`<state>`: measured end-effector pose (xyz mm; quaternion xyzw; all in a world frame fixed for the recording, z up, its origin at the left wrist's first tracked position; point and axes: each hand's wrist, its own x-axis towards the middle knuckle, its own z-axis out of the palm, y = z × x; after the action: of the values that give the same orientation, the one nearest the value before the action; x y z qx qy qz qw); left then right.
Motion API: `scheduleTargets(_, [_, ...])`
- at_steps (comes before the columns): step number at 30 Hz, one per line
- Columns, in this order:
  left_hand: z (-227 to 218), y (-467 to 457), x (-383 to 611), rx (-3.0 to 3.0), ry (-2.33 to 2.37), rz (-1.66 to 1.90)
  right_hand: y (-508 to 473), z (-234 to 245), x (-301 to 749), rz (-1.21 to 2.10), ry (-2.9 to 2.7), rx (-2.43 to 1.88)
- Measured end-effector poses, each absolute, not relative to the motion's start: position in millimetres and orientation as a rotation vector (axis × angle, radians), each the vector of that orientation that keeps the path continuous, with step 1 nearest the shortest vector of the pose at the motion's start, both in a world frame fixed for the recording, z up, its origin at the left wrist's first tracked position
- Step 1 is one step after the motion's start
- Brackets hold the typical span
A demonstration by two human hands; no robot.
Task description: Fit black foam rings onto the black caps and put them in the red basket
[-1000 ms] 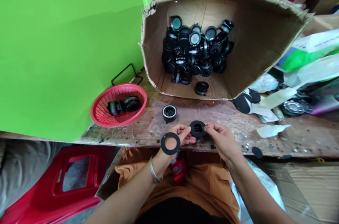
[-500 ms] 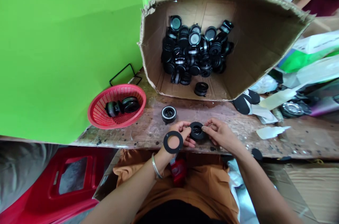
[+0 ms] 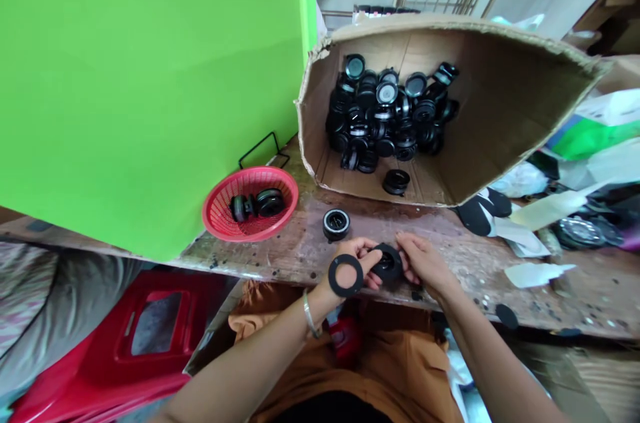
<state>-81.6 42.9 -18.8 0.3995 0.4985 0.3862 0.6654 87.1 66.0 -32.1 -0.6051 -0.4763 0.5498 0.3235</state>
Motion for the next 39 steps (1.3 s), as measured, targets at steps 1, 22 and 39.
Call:
scheduleTargets(1, [-7.5, 40.6, -92.9, 0.920, 1.136, 0.885, 60.9, -32.1, 90.2, 1.453, -1.194, -1.569])
scheduleTargets(22, [17.1, 30.1, -197.4, 1.410, 1.556, 1.063, 87.5, -36.6, -7.5, 0.635, -1.879, -1.251])
scheduleTargets(39, [-76.9, 92.1, -117.5, 1.985, 1.421, 1.008, 49.3, -37.7, 54.8, 0.547, -1.668, -1.398])
